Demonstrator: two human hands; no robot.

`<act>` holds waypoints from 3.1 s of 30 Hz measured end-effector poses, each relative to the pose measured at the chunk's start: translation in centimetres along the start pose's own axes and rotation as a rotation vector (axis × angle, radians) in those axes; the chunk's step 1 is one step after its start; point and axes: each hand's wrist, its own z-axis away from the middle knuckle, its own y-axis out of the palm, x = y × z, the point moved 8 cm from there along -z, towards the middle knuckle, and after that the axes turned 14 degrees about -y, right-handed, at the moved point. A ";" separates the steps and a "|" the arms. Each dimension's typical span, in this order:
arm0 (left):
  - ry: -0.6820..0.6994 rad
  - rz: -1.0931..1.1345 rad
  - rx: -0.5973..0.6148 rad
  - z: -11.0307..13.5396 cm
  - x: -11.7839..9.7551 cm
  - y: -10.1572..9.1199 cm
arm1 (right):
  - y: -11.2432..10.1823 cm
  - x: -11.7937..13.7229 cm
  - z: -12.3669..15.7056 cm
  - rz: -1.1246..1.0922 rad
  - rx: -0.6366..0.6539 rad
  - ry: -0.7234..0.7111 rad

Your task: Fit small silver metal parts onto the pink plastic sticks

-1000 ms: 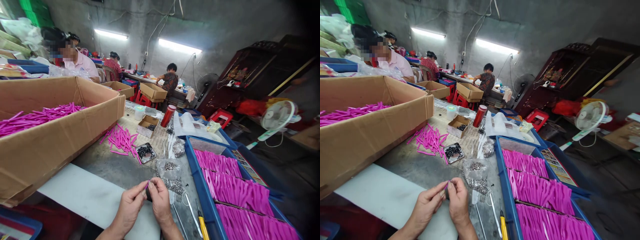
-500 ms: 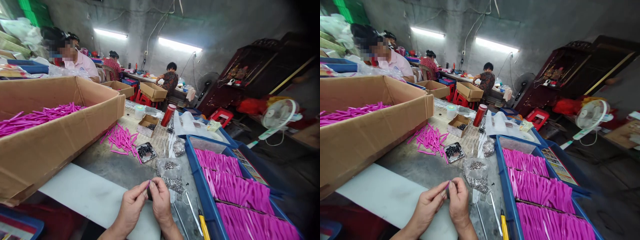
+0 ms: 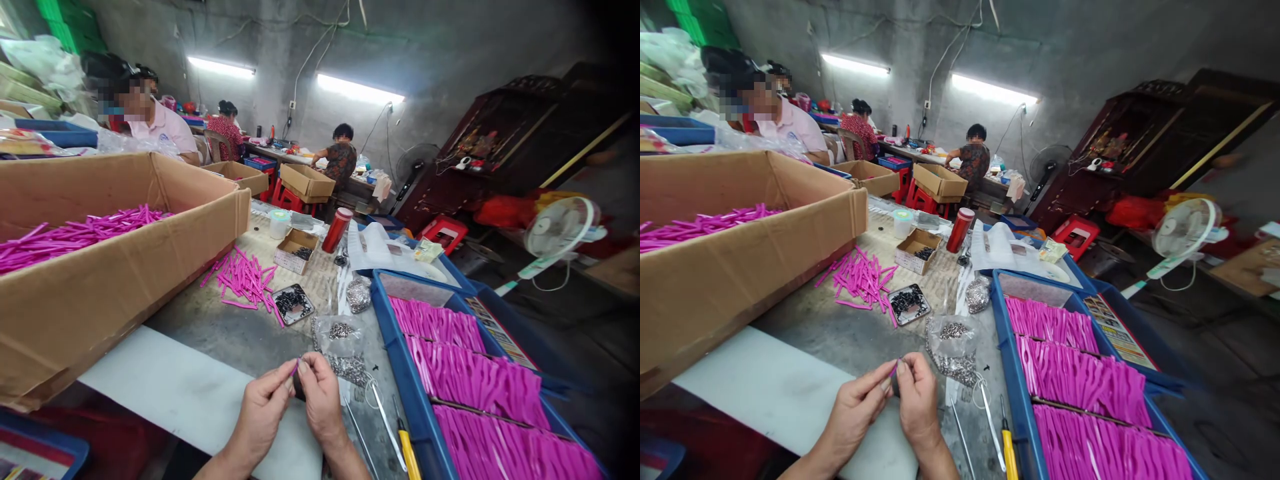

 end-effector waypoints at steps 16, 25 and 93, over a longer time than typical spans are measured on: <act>0.200 -0.103 -0.050 0.6 -1.7 -0.1 | 0.1 0.4 -0.1 -0.019 0.019 -0.005; 0.156 -0.062 -0.033 0.3 -1.4 -0.2 | -0.1 0.8 -0.1 0.111 0.013 -0.071; -0.122 0.141 0.002 0.3 0.1 0.0 | 0.1 2.8 -0.3 0.303 0.053 -0.220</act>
